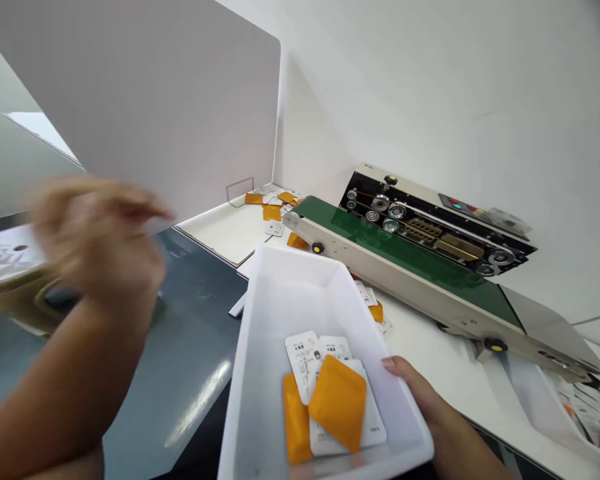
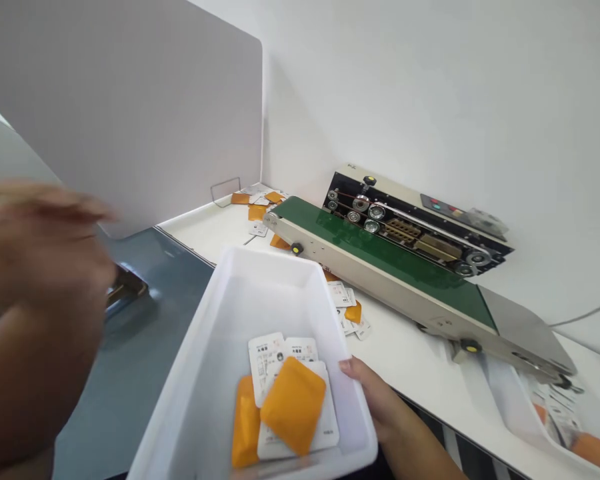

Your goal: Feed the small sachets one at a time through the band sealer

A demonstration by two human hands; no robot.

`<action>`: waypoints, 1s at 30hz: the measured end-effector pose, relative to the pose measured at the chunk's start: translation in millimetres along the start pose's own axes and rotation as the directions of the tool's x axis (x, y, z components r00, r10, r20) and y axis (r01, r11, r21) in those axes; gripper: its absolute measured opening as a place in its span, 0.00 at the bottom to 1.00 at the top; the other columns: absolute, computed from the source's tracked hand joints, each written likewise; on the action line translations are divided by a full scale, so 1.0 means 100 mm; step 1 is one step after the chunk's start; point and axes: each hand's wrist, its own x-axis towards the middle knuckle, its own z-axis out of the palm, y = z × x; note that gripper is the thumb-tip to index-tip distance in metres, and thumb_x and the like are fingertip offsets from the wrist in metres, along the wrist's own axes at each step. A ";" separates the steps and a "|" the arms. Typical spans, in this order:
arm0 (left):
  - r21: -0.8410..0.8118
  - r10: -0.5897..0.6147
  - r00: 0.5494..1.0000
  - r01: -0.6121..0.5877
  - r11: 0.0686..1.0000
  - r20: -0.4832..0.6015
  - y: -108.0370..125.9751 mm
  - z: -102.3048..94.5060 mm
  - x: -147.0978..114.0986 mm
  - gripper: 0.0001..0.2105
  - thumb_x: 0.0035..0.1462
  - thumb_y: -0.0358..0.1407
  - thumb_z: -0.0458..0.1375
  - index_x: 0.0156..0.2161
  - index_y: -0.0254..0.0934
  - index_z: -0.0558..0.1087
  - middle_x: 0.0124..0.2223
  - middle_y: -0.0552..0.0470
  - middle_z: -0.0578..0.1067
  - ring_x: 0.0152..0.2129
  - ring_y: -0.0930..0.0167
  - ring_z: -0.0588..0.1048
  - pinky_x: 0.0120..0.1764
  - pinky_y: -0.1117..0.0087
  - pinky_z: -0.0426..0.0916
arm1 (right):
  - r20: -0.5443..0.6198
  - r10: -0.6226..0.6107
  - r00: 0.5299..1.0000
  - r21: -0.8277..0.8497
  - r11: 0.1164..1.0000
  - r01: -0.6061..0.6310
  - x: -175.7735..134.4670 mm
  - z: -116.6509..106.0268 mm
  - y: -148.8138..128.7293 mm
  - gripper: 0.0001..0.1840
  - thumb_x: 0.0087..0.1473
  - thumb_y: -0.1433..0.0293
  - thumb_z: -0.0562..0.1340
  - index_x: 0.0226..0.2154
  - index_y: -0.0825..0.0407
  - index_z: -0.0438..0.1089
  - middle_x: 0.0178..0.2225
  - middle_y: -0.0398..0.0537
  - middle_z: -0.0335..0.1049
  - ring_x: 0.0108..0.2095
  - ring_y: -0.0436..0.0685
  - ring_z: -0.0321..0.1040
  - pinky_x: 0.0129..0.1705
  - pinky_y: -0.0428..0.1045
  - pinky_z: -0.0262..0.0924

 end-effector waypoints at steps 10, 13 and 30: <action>0.475 -0.274 0.637 -0.164 0.865 0.720 -1.14 2.33 0.88 0.52 0.37 0.62 0.67 0.68 0.47 0.59 0.73 0.45 0.49 0.69 0.44 0.45 0.65 0.42 0.45 | -0.027 -0.200 0.979 -0.036 0.979 0.199 0.07 -0.02 0.09 0.47 0.47 0.55 0.72 0.65 0.51 0.60 0.56 0.61 0.71 0.56 0.70 0.69 0.63 0.63 0.54; 0.526 -0.313 0.589 -0.232 0.818 0.745 -1.35 2.62 0.92 0.55 0.39 0.65 0.64 0.70 0.49 0.53 0.75 0.47 0.40 0.69 0.43 0.34 0.64 0.36 0.32 | -0.030 -0.193 0.981 -0.089 0.978 0.190 0.16 0.00 -0.02 0.49 0.47 0.51 0.70 0.66 0.51 0.58 0.56 0.62 0.71 0.57 0.73 0.68 0.62 0.65 0.56; 0.450 -0.285 0.530 -0.211 0.868 0.799 -2.16 3.16 1.99 0.43 0.31 0.59 0.74 0.48 0.29 0.74 0.57 0.39 0.73 0.58 0.53 0.62 0.61 0.45 0.53 | 0.014 -0.270 0.963 0.044 0.962 0.269 0.47 0.22 -0.13 0.48 0.45 0.57 0.74 0.65 0.49 0.60 0.58 0.59 0.69 0.56 0.71 0.69 0.59 0.65 0.60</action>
